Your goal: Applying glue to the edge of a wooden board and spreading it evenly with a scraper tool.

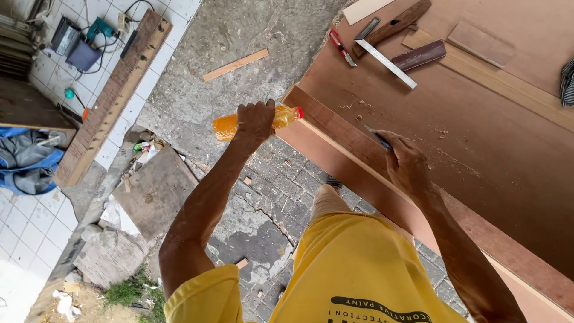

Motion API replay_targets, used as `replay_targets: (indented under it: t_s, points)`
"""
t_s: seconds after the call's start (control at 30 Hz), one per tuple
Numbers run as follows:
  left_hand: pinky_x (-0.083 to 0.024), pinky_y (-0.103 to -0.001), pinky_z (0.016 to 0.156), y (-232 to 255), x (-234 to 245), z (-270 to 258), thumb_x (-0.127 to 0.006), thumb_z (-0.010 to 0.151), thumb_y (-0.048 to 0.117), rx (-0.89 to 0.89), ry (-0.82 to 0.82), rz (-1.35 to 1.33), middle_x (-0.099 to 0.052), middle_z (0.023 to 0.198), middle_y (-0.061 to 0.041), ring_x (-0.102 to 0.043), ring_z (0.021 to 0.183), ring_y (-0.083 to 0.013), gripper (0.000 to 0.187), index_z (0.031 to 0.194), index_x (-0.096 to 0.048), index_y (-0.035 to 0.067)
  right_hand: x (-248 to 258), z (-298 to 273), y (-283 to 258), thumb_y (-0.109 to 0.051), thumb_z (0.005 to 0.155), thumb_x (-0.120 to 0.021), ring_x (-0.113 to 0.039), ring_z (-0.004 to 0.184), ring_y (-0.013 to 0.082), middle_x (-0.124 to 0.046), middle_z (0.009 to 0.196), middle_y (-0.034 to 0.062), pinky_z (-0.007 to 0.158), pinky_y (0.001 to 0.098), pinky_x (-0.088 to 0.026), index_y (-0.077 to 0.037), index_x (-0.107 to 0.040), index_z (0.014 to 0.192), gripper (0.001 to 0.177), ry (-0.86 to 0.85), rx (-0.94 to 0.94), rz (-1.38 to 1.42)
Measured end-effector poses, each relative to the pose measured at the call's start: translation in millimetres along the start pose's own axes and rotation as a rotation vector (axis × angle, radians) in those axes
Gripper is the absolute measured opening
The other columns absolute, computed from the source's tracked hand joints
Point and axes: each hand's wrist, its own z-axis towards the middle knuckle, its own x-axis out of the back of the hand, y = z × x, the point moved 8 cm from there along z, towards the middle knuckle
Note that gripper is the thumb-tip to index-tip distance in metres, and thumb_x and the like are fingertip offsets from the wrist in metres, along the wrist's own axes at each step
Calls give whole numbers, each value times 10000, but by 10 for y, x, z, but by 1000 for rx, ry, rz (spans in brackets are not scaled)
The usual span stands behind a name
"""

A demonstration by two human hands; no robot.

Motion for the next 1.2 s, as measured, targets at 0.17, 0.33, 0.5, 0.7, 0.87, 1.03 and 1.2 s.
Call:
replay_targets:
  t_s: [0.17,0.33,0.5,0.7,0.87,1.03,1.2]
  points:
    - [-531,-533,850,36,157,-7,-904,723,350,-11,-34,49,-742,999,-126,-735,991,-383,669,1258,-596,93,-23,134,-209,-40,976,-509,-686,1139,390,-715,1255,132,952,506,-544,-200,-681,1355,446,1,-2,22]
    - [-531,-543,836,-9,94,55,-920,691,354,-15,-43,40,-742,974,-127,-736,968,-394,694,1240,-585,91,-91,246,-306,-5,945,-521,-669,1172,379,-703,1278,123,994,491,-526,-202,-672,1363,486,5,2,69]
    - [-535,-545,871,-47,123,-43,-902,726,423,7,-72,-57,-741,993,-160,-738,1008,-407,734,1287,-576,80,-280,324,-306,-12,923,-559,-664,1192,377,-694,1304,114,1003,502,-525,-212,-656,1378,506,-22,18,84]
    - [-545,-587,888,-30,151,-292,-807,750,591,109,-124,-312,-740,1057,-201,-725,1042,-447,731,1226,-598,76,-586,525,-489,5,908,-600,-641,1241,387,-673,1332,155,1043,496,-500,-162,-619,1419,539,-112,79,-4]
    - [-551,-584,900,66,65,-372,-818,732,618,122,-119,-580,-732,1035,-252,-712,1043,-486,716,1162,-625,79,-1005,666,-415,3,868,-630,-603,1302,377,-637,1394,147,1093,491,-464,-143,-566,1469,622,-172,148,-90]
    - [-545,-566,886,210,248,-504,-832,708,532,147,-122,-766,-740,1013,-229,-709,1045,-487,606,1102,-634,117,-1208,718,-409,-17,854,-652,-586,1319,390,-605,1432,159,1093,513,-459,-135,-516,1512,683,-186,160,-115]
    - [-525,-518,894,348,186,-585,-843,673,371,167,-30,-1174,-757,943,-200,-722,1015,-448,503,1061,-665,105,-1319,685,-112,-93,870,-640,-621,1291,339,-638,1385,111,1053,478,-492,-182,-532,1499,644,-247,145,-246]
